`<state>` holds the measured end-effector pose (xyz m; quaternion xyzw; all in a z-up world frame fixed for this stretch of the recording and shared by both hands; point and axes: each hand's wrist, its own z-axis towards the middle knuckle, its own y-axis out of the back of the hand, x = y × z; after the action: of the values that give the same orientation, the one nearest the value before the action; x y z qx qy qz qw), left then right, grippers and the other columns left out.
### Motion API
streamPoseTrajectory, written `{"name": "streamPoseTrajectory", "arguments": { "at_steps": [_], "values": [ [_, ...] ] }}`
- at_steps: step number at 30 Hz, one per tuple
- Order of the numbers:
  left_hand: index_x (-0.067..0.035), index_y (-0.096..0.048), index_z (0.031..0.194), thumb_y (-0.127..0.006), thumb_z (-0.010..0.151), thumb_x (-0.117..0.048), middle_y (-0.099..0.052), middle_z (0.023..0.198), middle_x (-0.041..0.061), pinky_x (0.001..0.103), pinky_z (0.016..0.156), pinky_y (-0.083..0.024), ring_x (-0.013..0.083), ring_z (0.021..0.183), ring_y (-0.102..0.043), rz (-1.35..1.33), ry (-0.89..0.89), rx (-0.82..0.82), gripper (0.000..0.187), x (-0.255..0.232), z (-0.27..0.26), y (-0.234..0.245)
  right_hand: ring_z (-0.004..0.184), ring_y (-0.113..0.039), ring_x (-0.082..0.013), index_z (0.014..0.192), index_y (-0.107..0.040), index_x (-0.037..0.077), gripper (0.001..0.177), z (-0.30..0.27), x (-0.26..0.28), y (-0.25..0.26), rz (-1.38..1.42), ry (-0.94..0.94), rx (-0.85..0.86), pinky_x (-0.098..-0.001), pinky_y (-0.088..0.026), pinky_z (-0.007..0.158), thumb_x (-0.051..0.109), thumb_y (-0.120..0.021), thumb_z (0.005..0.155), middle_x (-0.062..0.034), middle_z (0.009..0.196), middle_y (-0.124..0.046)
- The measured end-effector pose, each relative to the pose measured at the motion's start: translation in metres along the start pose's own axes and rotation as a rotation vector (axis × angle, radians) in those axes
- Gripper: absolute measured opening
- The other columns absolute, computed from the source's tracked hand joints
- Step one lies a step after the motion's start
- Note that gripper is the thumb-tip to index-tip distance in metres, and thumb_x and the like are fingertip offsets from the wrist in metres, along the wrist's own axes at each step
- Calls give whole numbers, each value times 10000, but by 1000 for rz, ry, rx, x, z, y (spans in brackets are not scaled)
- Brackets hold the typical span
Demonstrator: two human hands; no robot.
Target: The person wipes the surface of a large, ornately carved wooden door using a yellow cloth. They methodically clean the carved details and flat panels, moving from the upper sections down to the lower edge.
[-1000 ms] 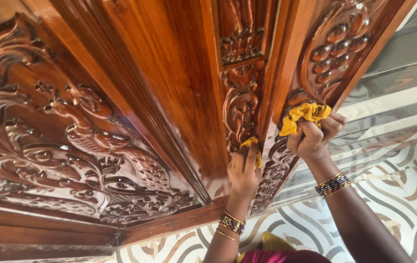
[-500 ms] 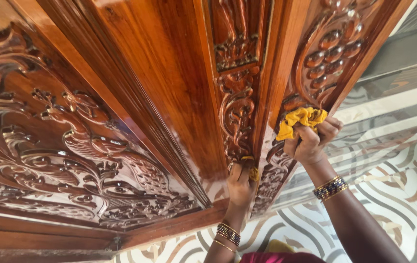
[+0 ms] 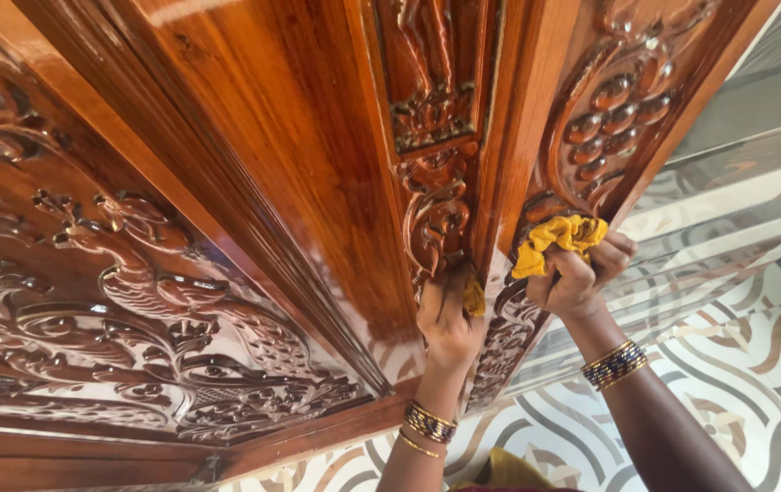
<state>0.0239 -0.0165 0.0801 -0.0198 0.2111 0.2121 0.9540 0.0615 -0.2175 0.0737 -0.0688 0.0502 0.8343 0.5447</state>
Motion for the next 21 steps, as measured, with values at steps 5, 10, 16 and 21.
{"name": "streamPoseTrajectory", "arguments": {
  "at_steps": [5,10,16,21],
  "values": [
    [66,-640,1153,-706,767,53,-632,1107,208,421,810,-594,379,952,-684,128,-96,21,392,18,-20,-9,1102,-448,-337,1103,-542,124,176,3,-1,-2,21,4,-21,-508,-375,964,168,-638,963,-132,1177,-440],
    [66,-644,1178,-727,831,66,-630,1159,208,375,768,-607,349,954,-710,83,14,143,357,35,-82,-10,1077,-453,-313,1104,-537,128,184,7,2,1,2,24,-4,-500,-359,941,167,-636,954,-122,1146,-454],
    [26,-644,1133,-748,797,40,-633,1151,194,408,770,-590,358,965,-691,58,48,112,352,22,-84,1,1033,-441,-301,1118,-545,114,184,13,6,3,-8,33,-6,-495,-362,908,156,-601,948,-118,1094,-446],
    [-4,-719,1148,-704,774,75,-645,1030,174,422,703,-553,340,840,-676,105,121,94,383,18,-43,-7,1029,-433,-309,1110,-548,102,192,13,5,2,9,27,0,-498,-360,902,159,-619,941,-124,1096,-448]
  ]
}}
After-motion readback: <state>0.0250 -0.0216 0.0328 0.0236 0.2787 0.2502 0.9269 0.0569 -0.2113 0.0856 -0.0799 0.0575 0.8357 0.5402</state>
